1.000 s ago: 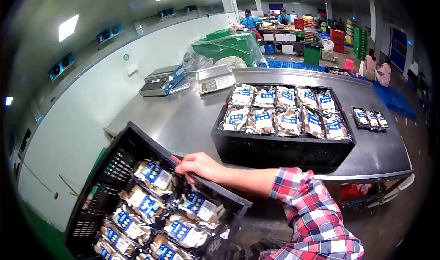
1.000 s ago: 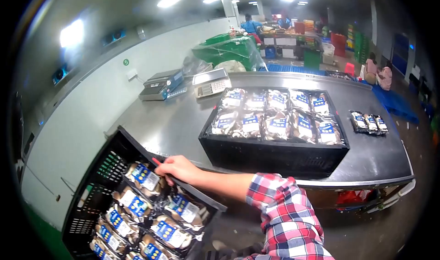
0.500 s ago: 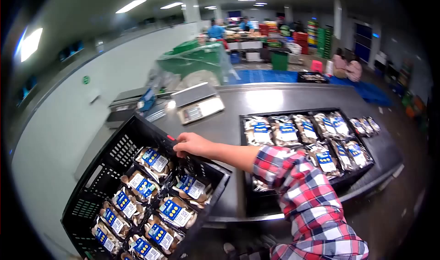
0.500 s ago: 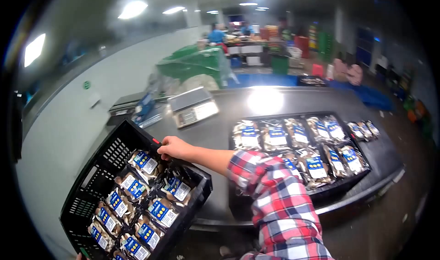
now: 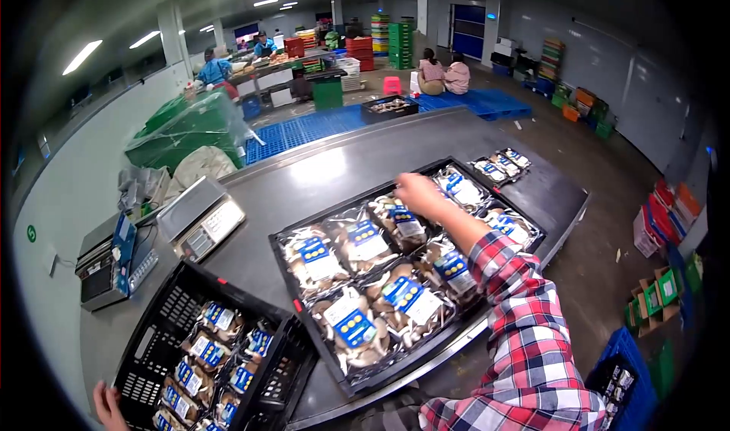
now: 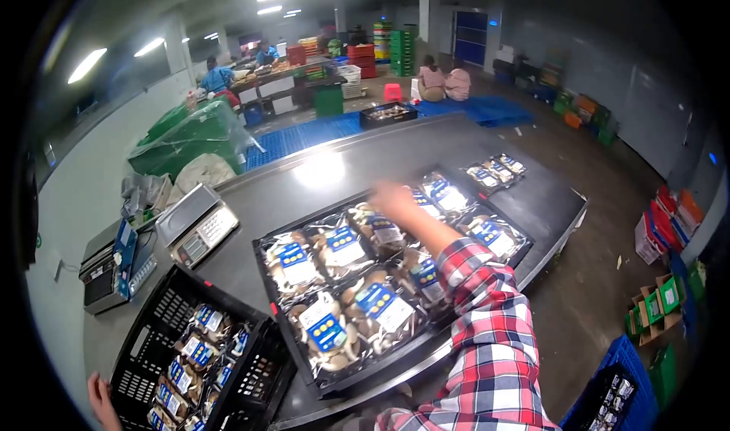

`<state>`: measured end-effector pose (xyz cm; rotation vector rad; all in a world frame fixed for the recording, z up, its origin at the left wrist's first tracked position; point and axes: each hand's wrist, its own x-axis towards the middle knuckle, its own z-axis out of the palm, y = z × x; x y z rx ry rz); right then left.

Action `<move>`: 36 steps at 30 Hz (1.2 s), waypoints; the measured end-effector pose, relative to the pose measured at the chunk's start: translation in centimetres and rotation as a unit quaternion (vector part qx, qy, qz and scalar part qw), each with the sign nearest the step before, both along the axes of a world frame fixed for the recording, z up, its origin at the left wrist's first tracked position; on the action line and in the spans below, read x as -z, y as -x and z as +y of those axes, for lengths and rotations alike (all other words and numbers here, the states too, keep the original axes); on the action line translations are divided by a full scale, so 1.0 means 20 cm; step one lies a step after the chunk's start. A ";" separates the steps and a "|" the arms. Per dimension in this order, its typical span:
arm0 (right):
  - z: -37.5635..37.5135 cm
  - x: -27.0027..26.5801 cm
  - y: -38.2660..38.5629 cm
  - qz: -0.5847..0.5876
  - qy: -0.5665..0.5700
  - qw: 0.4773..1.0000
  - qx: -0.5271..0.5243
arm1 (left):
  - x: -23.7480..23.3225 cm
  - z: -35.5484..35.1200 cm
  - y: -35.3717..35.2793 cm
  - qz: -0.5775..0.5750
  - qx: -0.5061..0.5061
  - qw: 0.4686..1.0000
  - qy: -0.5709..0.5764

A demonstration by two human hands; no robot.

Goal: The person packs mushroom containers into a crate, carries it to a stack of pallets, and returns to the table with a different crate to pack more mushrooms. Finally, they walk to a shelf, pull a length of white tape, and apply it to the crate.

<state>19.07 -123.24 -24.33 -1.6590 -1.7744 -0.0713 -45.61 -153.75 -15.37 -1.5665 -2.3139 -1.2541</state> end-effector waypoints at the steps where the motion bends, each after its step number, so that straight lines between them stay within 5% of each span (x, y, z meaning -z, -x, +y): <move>1: -0.09 0.00 -0.18 0.007 0.012 0.999 0.032 | 0.04 0.14 -0.03 -0.053 0.083 0.994 -0.038; 2: 0.22 0.25 -0.25 0.027 0.026 0.988 0.148 | 0.16 0.52 0.07 -0.104 0.159 0.980 -0.062; 4: 0.12 0.29 -0.48 0.024 0.109 0.966 0.232 | 0.13 0.71 -0.32 -0.162 0.242 0.956 0.026; 8: 0.08 0.37 -0.59 0.020 0.203 0.961 0.186 | 0.20 0.99 -1.12 -0.108 0.383 0.908 0.128; 10: 0.17 0.37 -0.47 -0.011 0.282 0.947 0.154 | 0.32 1.21 -1.32 0.060 0.439 0.892 0.093; 12: 0.21 0.36 -0.44 -0.002 0.310 0.947 0.087 | 0.38 1.34 -1.50 0.171 0.455 0.867 0.107; 14: 0.25 0.38 -0.50 0.085 0.294 0.949 0.067 | 0.49 1.47 -1.64 0.147 0.469 0.867 0.087; 16: 0.30 0.41 -0.60 0.337 0.350 0.873 0.041 | 0.52 1.56 -1.81 0.068 0.471 0.872 0.115; 17: 0.31 0.42 -0.60 0.474 0.333 0.814 -0.053 | 0.52 1.59 -1.91 0.045 0.447 0.879 0.161; 20: 0.25 0.35 -0.55 0.333 0.293 0.894 -0.057 | 0.61 1.76 -2.15 0.097 0.389 0.873 0.279; 23: 0.30 0.46 -0.58 0.422 0.297 0.851 -0.095 | 0.68 1.89 -2.33 0.169 0.376 0.855 0.315; 26: 0.28 0.42 -0.57 0.460 0.277 0.838 -0.097 | 0.64 1.95 -2.44 0.055 0.373 0.813 0.443; 32: 0.27 0.36 -0.68 0.497 0.217 0.832 -0.117 | 0.69 1.90 -2.49 0.179 0.395 0.858 0.276; 36: 0.18 0.32 -0.72 0.677 0.071 0.716 -0.154 | 0.48 1.74 -2.42 0.115 0.440 0.882 0.123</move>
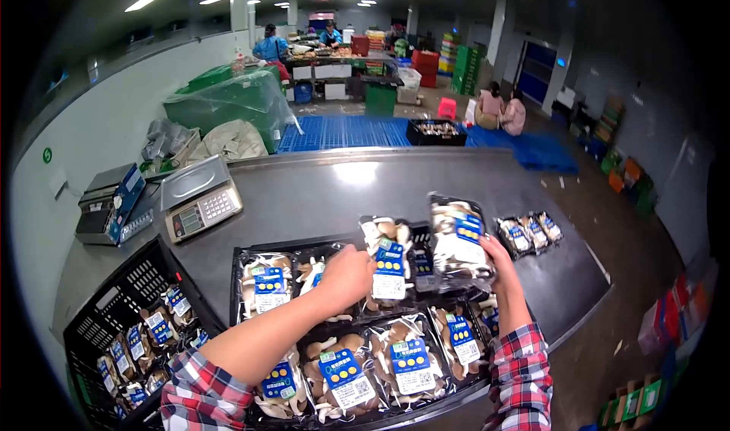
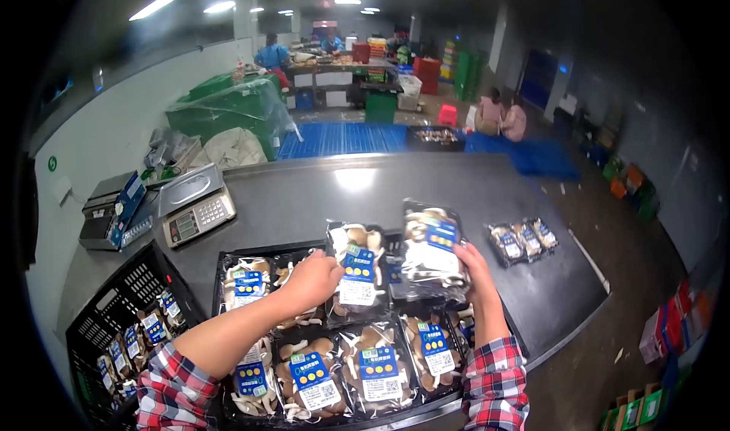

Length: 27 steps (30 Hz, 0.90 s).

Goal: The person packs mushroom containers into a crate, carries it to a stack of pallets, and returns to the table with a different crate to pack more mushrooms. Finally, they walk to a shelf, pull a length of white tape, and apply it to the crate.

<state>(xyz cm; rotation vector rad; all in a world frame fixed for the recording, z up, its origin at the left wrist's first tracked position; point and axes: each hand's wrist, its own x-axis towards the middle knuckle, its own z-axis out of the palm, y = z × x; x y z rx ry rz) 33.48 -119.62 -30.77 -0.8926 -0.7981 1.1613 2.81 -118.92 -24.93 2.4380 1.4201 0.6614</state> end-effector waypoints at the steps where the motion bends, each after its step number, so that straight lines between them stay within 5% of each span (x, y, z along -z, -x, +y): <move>1: 0.00 0.00 0.00 0.023 -0.038 0.999 -0.016 | -0.09 -0.06 0.05 -0.052 0.005 0.999 0.005; 4: -0.06 -0.02 0.10 0.147 -0.058 0.987 0.032 | -0.28 -0.16 0.37 -0.143 0.045 0.985 -0.086; 6: -0.06 0.02 0.13 0.112 -0.091 0.990 0.004 | -0.43 -0.25 0.69 -0.115 0.085 0.977 -0.161; 8: -0.02 0.09 0.11 0.097 -0.111 0.986 -0.081 | -0.51 -0.36 1.06 -0.153 -0.043 0.986 -0.051; 14: -0.34 -0.74 1.14 0.008 0.007 0.962 -0.274 | -0.63 -1.00 2.41 -0.116 -0.415 0.902 0.018; 15: -0.14 -0.63 1.34 -0.057 0.010 0.947 -0.317 | -0.40 -0.85 2.65 -0.113 -0.458 0.880 0.054; 20: -0.24 -0.41 2.46 -0.237 0.089 0.875 -0.413 | 0.10 -1.28 3.24 0.040 -0.575 0.815 0.059; 22: -0.21 -0.50 3.02 -0.275 0.098 0.804 -0.518 | 0.12 -1.26 3.41 0.023 -0.589 0.803 0.089; 27: -0.23 0.16 3.92 -0.276 0.021 0.772 -0.573 | 0.29 -1.41 3.57 0.092 -0.588 0.788 0.160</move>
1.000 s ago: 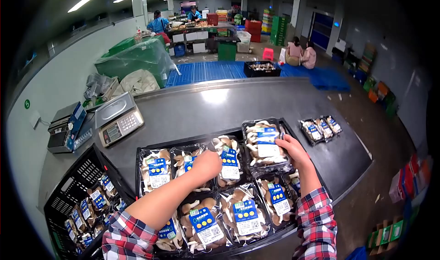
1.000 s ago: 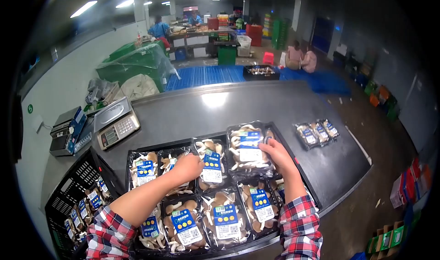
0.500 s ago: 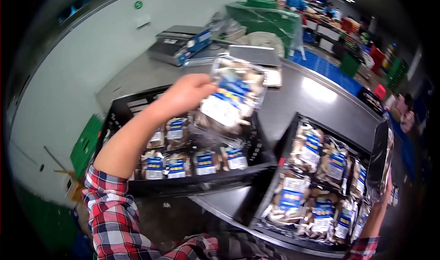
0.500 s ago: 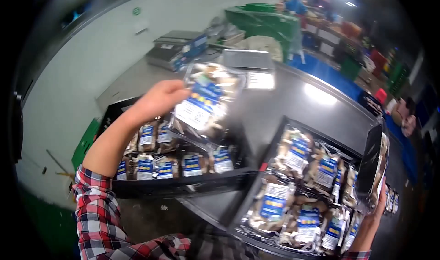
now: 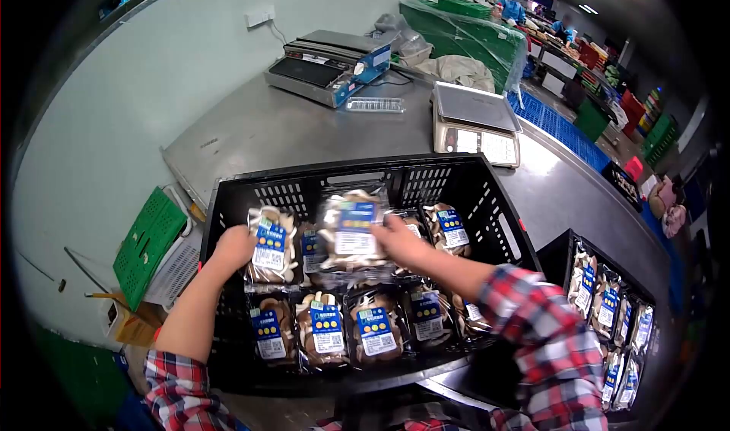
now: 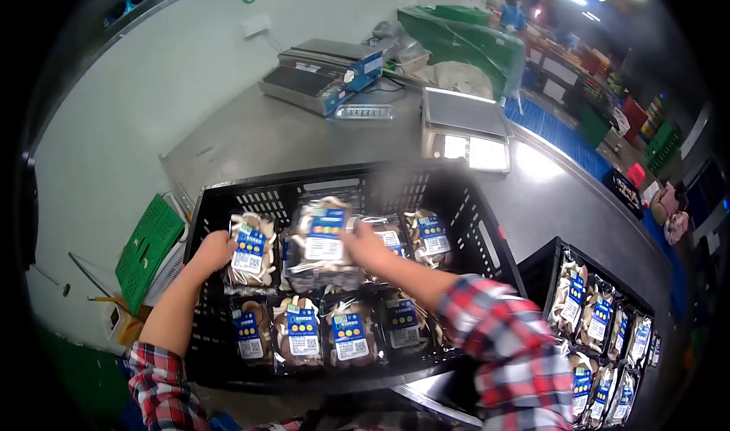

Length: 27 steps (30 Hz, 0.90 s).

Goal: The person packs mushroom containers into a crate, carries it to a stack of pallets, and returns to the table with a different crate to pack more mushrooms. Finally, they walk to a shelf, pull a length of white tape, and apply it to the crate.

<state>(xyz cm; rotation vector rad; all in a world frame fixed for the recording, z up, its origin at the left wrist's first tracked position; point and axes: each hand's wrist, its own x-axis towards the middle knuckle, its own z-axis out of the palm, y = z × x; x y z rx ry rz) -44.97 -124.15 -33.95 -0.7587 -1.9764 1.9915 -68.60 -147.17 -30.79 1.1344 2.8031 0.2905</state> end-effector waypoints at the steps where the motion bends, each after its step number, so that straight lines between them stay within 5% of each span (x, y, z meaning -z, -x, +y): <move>1: 0.01 0.27 0.18 -0.036 -0.101 0.994 0.001 | 0.03 -0.02 0.00 0.022 -0.002 0.998 0.058; 2: -0.09 0.07 0.20 -0.100 -0.197 0.975 -0.026 | 0.07 0.05 0.00 0.086 -0.020 0.989 0.119; 4: -0.17 0.16 0.36 -0.177 -0.336 0.919 -0.109 | -0.02 0.07 -0.12 0.242 0.000 0.953 0.181; 5: -0.18 0.20 0.40 -0.115 -0.395 0.905 -0.103 | -0.12 0.05 -0.21 0.322 0.079 0.933 0.142; 6: -0.17 0.17 0.44 -0.184 -0.401 0.885 -0.147 | -0.14 0.03 -0.21 0.369 0.197 0.906 0.063; 7: -0.11 0.25 0.49 -0.191 -0.457 0.849 -0.183 | -0.03 -0.01 -0.13 0.205 0.257 0.943 0.042; 8: -0.08 0.14 0.41 -0.172 -0.453 0.853 -0.193 | -0.05 -0.01 -0.18 0.072 0.242 0.954 0.161; 11: 0.06 -0.20 0.19 -0.135 -0.349 0.914 -0.156 | -0.10 0.06 -0.13 0.075 0.269 0.932 0.229; 13: 0.14 -0.44 -0.08 -0.019 -0.384 0.920 -0.083 | -0.06 0.16 0.02 0.136 0.319 0.905 0.245; 15: 0.21 -0.64 -0.41 0.059 -0.370 0.927 0.013 | -0.09 0.39 -0.01 0.245 0.267 0.908 0.209; 18: 0.33 -0.76 -0.97 0.052 -0.452 0.870 0.191 | -0.44 0.76 -0.67 0.087 0.422 0.889 -0.155; 20: 0.43 -0.71 -1.40 -0.022 -0.488 0.821 0.298 | -0.58 0.91 -1.08 -0.006 0.501 0.831 -0.241; 22: 0.42 -0.74 -1.89 -0.172 -0.351 0.839 0.379 | -0.62 1.03 -1.45 -0.010 0.569 0.772 -0.284; 23: 0.48 -0.65 -2.11 -0.332 -0.360 0.763 0.422 | -0.65 1.07 -1.63 0.007 0.600 0.754 -0.267; 24: 0.40 -0.67 -2.33 -0.433 -0.489 0.673 0.347 | -0.64 1.12 -1.79 0.004 0.620 0.737 -0.268; 27: 0.35 -0.57 -2.72 -0.571 -0.270 0.713 0.305 | -0.51 1.26 -2.13 0.086 0.626 0.757 -0.167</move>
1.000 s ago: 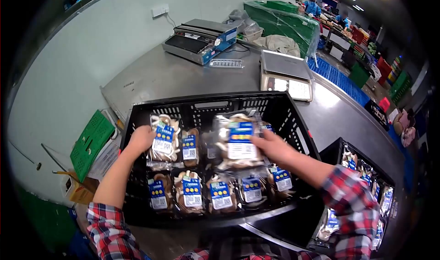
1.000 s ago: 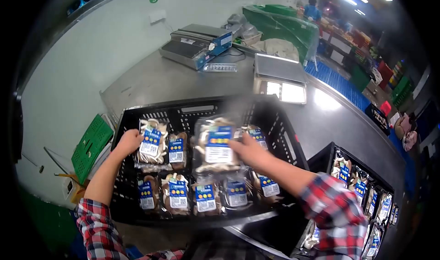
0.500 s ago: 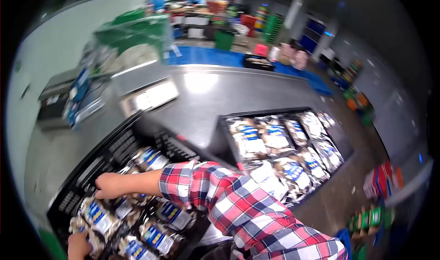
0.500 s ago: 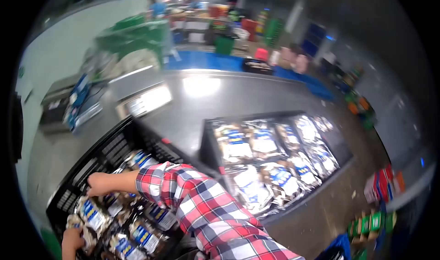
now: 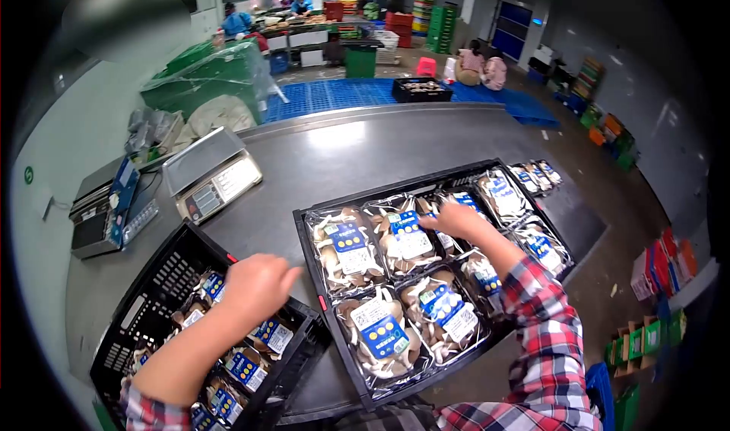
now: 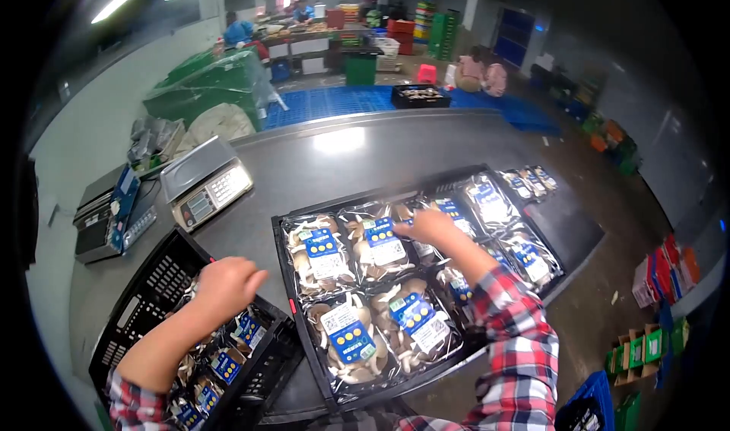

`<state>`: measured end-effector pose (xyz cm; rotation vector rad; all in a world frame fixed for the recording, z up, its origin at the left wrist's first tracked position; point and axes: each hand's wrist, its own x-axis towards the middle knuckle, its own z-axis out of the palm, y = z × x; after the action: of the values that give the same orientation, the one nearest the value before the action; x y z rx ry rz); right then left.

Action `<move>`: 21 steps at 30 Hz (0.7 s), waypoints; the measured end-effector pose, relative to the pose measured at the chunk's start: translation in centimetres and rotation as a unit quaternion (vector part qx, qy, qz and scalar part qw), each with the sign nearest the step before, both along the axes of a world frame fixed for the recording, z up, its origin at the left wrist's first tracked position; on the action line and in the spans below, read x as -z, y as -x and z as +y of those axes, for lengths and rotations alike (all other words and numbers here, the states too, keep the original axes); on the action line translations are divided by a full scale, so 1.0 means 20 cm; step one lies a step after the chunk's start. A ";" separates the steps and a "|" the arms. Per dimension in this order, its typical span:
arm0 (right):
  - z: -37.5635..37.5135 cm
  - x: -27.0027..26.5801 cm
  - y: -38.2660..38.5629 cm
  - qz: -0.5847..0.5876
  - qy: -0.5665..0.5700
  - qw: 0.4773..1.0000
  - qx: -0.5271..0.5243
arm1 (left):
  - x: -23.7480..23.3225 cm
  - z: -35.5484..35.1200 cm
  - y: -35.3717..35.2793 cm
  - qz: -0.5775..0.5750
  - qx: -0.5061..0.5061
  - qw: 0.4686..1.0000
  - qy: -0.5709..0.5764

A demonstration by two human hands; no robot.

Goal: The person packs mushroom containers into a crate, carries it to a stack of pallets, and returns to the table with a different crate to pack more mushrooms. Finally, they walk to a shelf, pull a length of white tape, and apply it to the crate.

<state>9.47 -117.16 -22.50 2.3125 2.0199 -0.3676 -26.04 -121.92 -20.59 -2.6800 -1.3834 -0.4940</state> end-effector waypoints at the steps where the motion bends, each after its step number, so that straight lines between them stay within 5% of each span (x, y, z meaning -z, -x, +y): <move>1: 0.05 0.15 -0.12 0.059 0.047 0.997 -0.024 | 0.04 0.04 -0.11 0.009 -0.024 0.999 0.032; 4: 0.01 0.30 -0.14 0.321 0.057 0.945 -0.016 | 0.19 0.18 -0.34 -0.007 -0.085 0.996 0.029; 10: 0.07 0.41 -0.23 0.319 0.076 0.941 -0.081 | 0.45 0.35 -0.49 0.076 -0.212 0.972 -0.063; 14: 0.10 0.48 -0.25 0.413 0.099 0.903 -0.060 | 0.41 0.29 -0.63 0.027 -0.231 0.971 0.050; 18: 0.10 0.45 -0.26 0.442 0.092 0.892 -0.026 | 0.31 0.30 -0.65 -0.256 -0.218 0.925 0.179; 19: 0.09 0.43 -0.26 0.450 0.085 0.889 -0.018 | 0.39 0.35 -0.63 -0.297 -0.178 0.936 0.067; 21: 0.04 0.40 -0.27 0.466 0.042 0.884 -0.001 | 0.33 0.33 -0.64 -0.362 -0.216 0.901 0.104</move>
<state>14.93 -116.30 -30.43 2.2756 2.2024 -1.8135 -13.18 -115.22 -27.17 -2.2739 -2.2421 -1.4495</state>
